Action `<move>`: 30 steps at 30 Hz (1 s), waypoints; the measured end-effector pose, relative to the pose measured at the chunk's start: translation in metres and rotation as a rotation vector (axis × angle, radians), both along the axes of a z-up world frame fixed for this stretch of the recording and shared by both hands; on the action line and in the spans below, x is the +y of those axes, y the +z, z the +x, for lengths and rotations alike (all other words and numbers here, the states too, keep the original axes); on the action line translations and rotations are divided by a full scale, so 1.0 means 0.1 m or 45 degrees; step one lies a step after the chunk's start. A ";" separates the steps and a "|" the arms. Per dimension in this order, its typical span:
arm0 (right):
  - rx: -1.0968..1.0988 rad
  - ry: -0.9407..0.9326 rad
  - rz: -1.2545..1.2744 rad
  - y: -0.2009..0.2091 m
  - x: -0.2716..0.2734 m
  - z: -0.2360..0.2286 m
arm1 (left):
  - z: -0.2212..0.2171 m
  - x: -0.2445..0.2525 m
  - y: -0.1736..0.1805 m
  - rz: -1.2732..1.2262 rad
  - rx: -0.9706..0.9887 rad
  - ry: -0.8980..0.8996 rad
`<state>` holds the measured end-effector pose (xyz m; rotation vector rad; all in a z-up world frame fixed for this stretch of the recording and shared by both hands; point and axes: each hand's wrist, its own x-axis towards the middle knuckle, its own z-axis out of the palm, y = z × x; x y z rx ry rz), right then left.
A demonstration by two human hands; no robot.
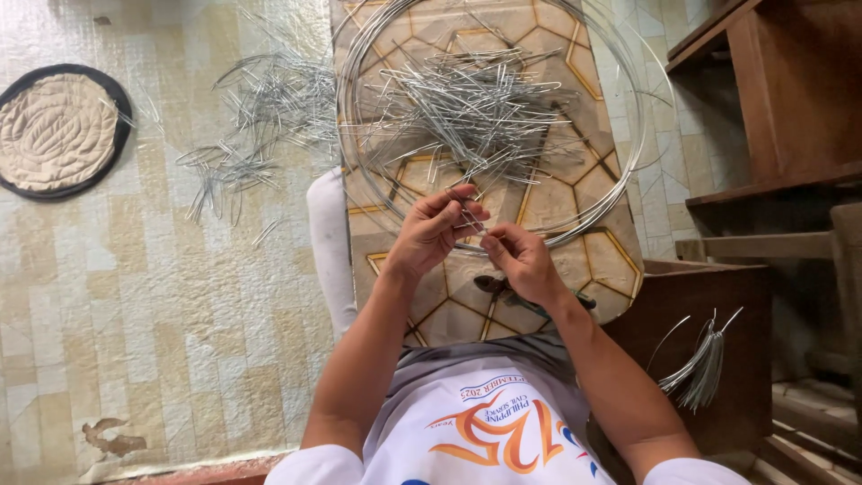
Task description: Assembling a circular wire frame by attaching small wire segments using pliers
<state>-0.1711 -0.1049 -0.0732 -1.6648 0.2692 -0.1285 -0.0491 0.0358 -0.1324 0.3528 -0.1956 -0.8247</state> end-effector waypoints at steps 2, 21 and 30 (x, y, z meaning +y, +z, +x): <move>0.018 0.003 -0.013 -0.02 -0.01 -0.03 | -0.03 0.00 -0.01 -0.006 -0.005 0.009; -0.075 -0.045 -0.062 0.05 0.02 -0.03 | 0.00 -0.04 -0.12 0.105 0.002 0.117; -0.021 -0.082 -0.201 0.28 -0.06 -0.08 | 0.09 0.00 -0.06 0.060 0.093 0.268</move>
